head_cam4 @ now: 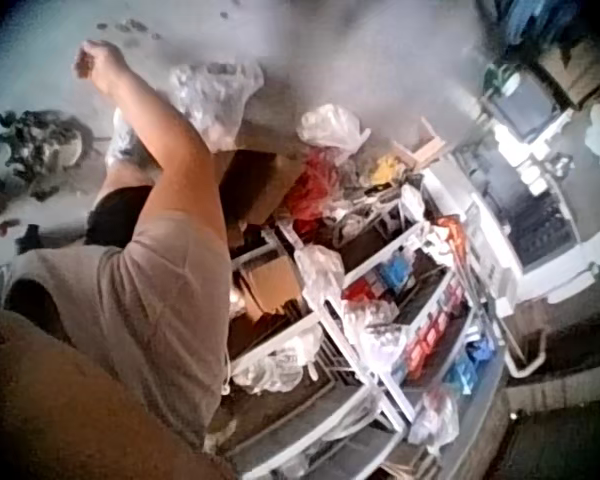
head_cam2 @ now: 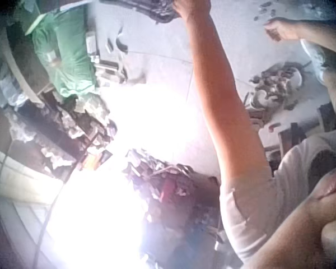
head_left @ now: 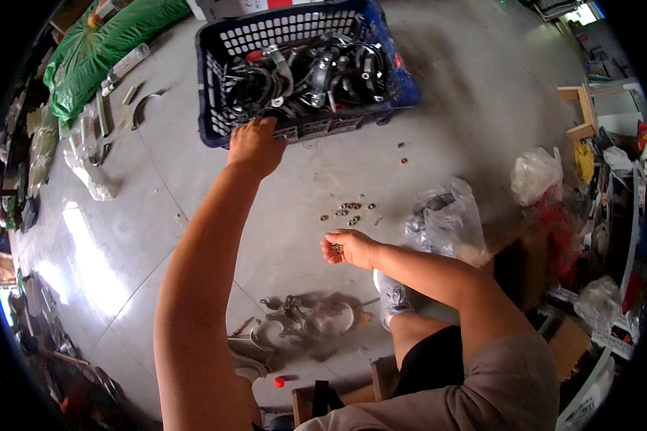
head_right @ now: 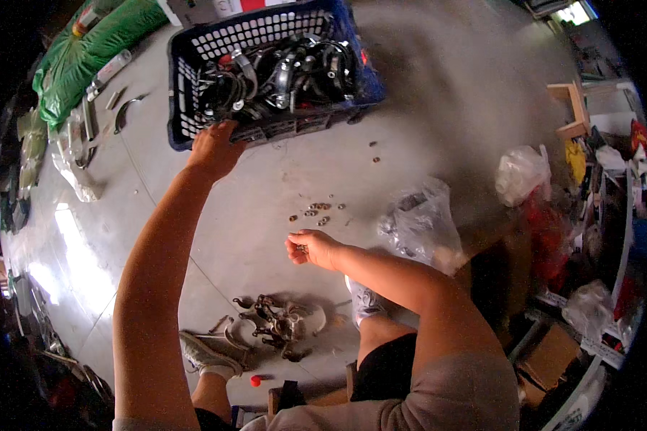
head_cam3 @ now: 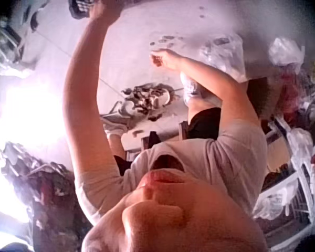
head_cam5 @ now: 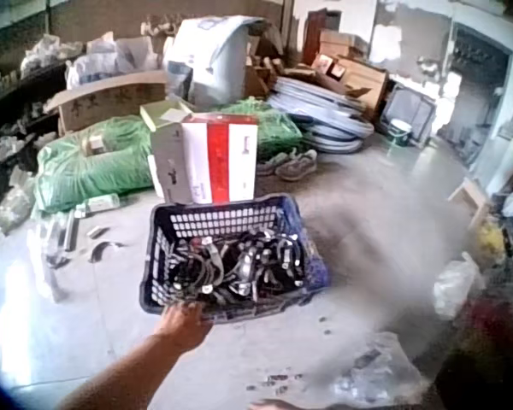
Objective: The person sits on a low stool and assembles small metal hardware components by hand. They pick up curved metal pieces and small fasteners from the floor, connect them, and place the assembled units into a blue crate.
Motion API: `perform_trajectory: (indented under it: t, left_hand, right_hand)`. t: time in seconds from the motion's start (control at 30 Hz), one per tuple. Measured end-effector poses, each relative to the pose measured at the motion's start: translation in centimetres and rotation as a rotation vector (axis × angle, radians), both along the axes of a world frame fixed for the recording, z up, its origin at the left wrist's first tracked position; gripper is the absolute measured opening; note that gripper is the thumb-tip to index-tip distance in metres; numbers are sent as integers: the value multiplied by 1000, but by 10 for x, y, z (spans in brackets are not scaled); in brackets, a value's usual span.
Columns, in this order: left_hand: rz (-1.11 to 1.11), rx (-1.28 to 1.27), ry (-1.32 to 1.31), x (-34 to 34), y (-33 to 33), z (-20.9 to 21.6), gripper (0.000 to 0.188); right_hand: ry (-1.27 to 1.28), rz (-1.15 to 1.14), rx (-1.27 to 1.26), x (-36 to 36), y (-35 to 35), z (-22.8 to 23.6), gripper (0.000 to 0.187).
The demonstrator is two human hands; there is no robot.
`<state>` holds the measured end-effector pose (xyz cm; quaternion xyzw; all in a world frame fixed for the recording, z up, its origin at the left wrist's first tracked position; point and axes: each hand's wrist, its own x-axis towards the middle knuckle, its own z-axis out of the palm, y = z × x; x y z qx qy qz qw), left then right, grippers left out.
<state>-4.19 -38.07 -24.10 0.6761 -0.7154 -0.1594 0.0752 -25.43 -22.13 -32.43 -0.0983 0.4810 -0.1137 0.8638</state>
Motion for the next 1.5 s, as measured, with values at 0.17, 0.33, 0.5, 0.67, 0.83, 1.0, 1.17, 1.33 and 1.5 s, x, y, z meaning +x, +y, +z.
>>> perform_trajectory:
  t: [0.17, 0.33, 0.5, 0.67, 0.83, 1.0, 1.17, 1.33, 1.5]
  left_hand:
    - [-47, -163, -236, -5, 3, -28, 36]
    - [77, -92, -201, -11, 1, -23, 33]
    - [93, -37, -81, -14, 38, -18, 26]
    - [98, -73, -95, -25, 80, -10, 28]
    - [43, -434, 40, -54, 110, 4, 37]
    - [-81, -32, 614, -161, 179, -5, 52]
    - [444, 879, 1087, -261, 199, -20, 50]
    - [540, 1088, 1567, -273, 190, -19, 49]
    - [656, 862, 1291, -285, 188, -16, 50]
  right_hand:
    - [-51, -32, -5, -10, 7, -4, 20]
    - [-65, -98, 23, -28, 18, 2, 20]
    - [-25, -295, -4, -73, 47, 26, 18]
    - [741, -119, -994, -149, 70, 63, 15]
    - [1203, -383, -808, -223, 60, 62, 13]
    - [1047, -951, -452, -231, 41, 41, 22]
    - [642, -36, -319, -208, 29, 67, 15]
    - [453, -120, -282, -192, 35, 91, 15]
    - [363, -523, -250, -211, 42, 91, 14]
